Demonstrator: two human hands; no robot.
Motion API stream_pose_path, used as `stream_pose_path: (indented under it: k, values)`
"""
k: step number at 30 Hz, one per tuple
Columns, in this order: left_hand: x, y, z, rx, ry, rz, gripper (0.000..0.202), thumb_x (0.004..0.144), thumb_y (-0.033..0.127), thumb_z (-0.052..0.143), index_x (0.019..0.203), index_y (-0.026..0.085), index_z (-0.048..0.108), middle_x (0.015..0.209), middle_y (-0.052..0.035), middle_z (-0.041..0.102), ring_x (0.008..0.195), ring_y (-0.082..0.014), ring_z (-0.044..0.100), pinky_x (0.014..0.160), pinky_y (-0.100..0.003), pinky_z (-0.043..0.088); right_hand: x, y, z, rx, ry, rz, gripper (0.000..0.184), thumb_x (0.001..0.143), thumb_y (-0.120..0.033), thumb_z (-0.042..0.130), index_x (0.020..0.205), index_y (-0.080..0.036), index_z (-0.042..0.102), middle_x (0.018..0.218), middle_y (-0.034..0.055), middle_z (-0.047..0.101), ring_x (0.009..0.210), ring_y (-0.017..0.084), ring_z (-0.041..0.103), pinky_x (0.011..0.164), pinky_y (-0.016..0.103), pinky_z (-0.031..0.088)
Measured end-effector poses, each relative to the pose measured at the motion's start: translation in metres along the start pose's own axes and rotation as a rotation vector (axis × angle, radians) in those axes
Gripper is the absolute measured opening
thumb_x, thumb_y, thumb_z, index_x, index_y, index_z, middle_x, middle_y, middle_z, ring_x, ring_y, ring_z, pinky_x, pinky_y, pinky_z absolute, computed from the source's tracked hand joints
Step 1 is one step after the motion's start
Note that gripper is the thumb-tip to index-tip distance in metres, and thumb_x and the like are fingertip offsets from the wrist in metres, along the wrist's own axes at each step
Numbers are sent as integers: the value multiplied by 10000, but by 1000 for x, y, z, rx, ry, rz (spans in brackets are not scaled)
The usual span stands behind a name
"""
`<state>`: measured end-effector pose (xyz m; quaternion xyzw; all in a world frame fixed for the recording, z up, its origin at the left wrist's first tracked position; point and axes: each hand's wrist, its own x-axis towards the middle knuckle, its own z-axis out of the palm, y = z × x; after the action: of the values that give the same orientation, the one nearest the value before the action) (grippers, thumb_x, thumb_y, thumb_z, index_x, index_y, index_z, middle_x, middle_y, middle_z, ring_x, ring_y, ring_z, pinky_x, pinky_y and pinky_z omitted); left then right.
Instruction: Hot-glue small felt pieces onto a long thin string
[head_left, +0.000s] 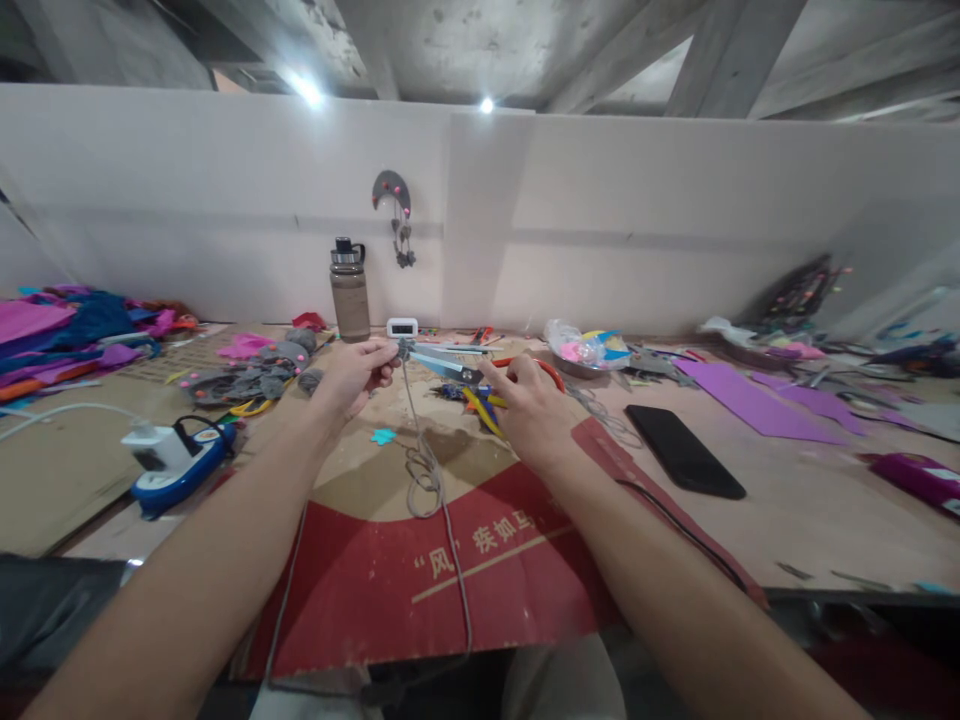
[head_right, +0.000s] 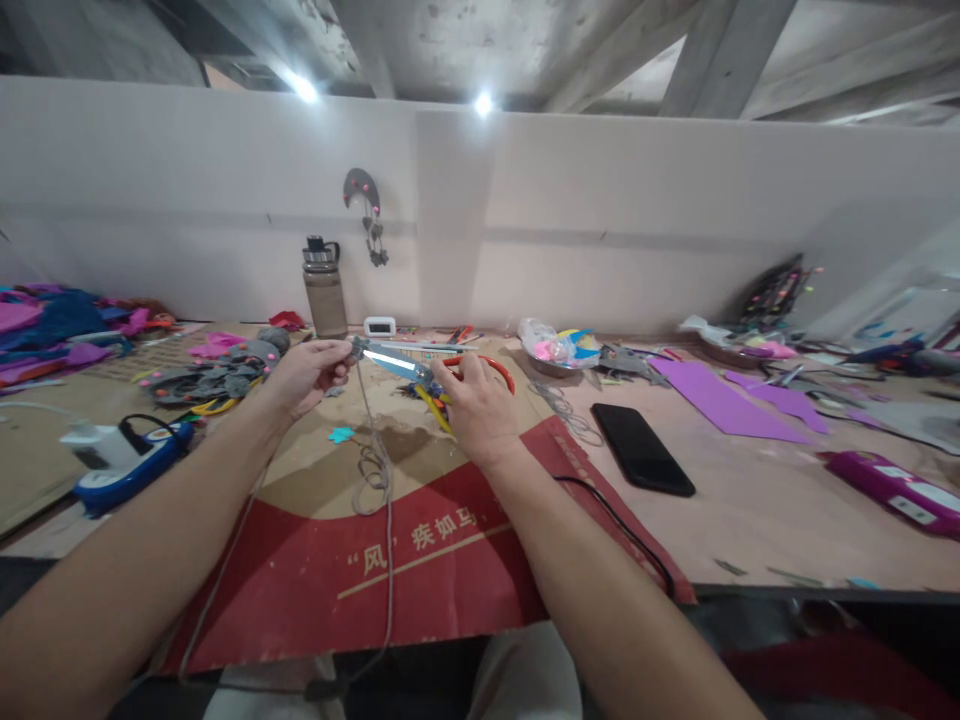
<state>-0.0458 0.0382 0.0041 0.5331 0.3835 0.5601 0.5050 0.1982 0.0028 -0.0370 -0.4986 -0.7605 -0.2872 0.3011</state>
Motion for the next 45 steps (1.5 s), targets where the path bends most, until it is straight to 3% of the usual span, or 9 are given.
stream_pose_path:
  k: [21, 38, 45]
  values:
    - [2, -3, -1, -28, -41, -49, 220, 604, 263, 741, 676, 93, 621, 582, -22, 529, 472, -53, 411, 429, -188, 299, 3, -6, -9, 21, -148, 13, 459, 790, -179, 498, 1237, -287, 486, 1039, 84, 527, 881, 207, 473, 689, 284, 358]
    - [2, -5, -1, 2, -22, -58, 235, 587, 268, 745, 638, 97, 593, 559, -17, 514, 458, -52, 400, 402, -170, 289, 5, -6, -17, -31, -149, -68, 400, 855, -139, 389, 1225, -262, 480, 1042, 65, 571, 865, 193, 483, 707, 292, 343]
    - [4, -9, -4, 6, -20, -61, 246, 580, 277, 753, 660, 94, 609, 564, -15, 517, 457, -51, 406, 397, -167, 281, 5, -8, -20, 24, -228, -9, 431, 827, -133, 421, 1219, -304, 481, 1067, 53, 580, 896, 188, 517, 651, 278, 351]
